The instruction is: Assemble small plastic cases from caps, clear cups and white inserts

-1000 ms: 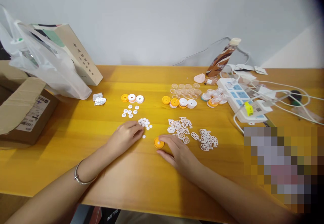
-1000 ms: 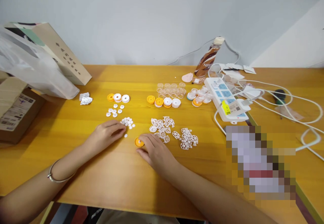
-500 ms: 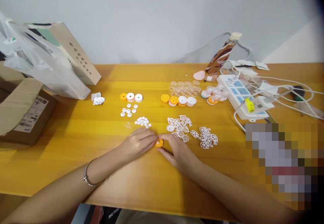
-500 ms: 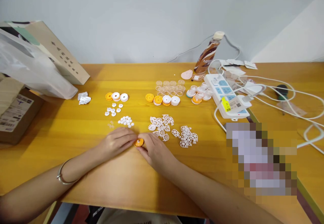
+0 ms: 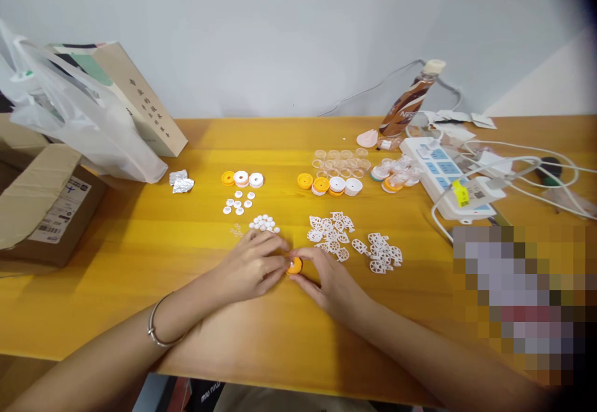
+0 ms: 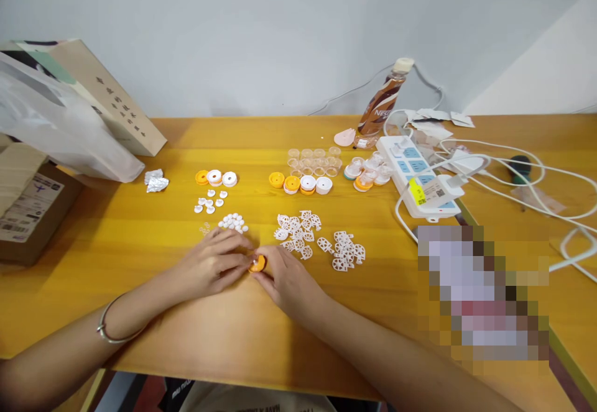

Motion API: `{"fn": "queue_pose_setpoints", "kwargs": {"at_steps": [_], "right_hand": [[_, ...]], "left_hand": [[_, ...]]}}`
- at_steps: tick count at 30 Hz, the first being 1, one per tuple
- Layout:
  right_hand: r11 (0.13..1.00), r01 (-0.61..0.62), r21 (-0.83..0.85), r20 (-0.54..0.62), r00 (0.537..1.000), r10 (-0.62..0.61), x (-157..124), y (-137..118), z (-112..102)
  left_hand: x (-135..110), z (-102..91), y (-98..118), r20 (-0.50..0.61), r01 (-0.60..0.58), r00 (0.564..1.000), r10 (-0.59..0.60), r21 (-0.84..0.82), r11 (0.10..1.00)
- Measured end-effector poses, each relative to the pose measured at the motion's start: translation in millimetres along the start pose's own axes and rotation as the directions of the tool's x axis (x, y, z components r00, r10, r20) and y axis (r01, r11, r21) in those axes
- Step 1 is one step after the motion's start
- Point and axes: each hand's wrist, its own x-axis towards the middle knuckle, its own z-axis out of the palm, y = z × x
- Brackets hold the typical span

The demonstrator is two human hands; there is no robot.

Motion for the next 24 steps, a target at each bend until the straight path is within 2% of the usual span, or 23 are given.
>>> {"fn": "queue_pose_setpoints", "kwargs": {"at_steps": [5, 9, 14, 18, 24], "right_hand": [[1.0, -0.008, 0.016, 0.007, 1.0, 0.008, 1, -1, -1], [1.0, -0.009, 0.017, -0.004, 1.0, 0.009, 1, 1, -2], [1.0, -0.004, 0.01, -0.007, 1.0, 0.004, 1, 2, -2], [1.0, -0.021, 0.016, -0.008, 1.0, 0.021, 0, 3, 0], [0.999, -0.031, 0.036, -0.016, 0.999, 0.032, -2, 4, 1]], "left_hand": [[-1, -2.1, -2, 0.022, -0.004, 1.0, 0.006, -0.104, 0.995], [-3, 0.1, -7, -0.049, -0.006, 0.999, -0.004, -0.195, 0.981], [-6, -5.5, -12, -0.141, -0.008, 0.99, -0.019, -0.187, 0.982], [-8, -5.9, -11, -0.053, -0.008, 0.999, -0.001, -0.157, 0.988], [-7, -6.5, -4, 0.063, -0.057, 0.996, 0.056, 0.023, 0.998]]}}
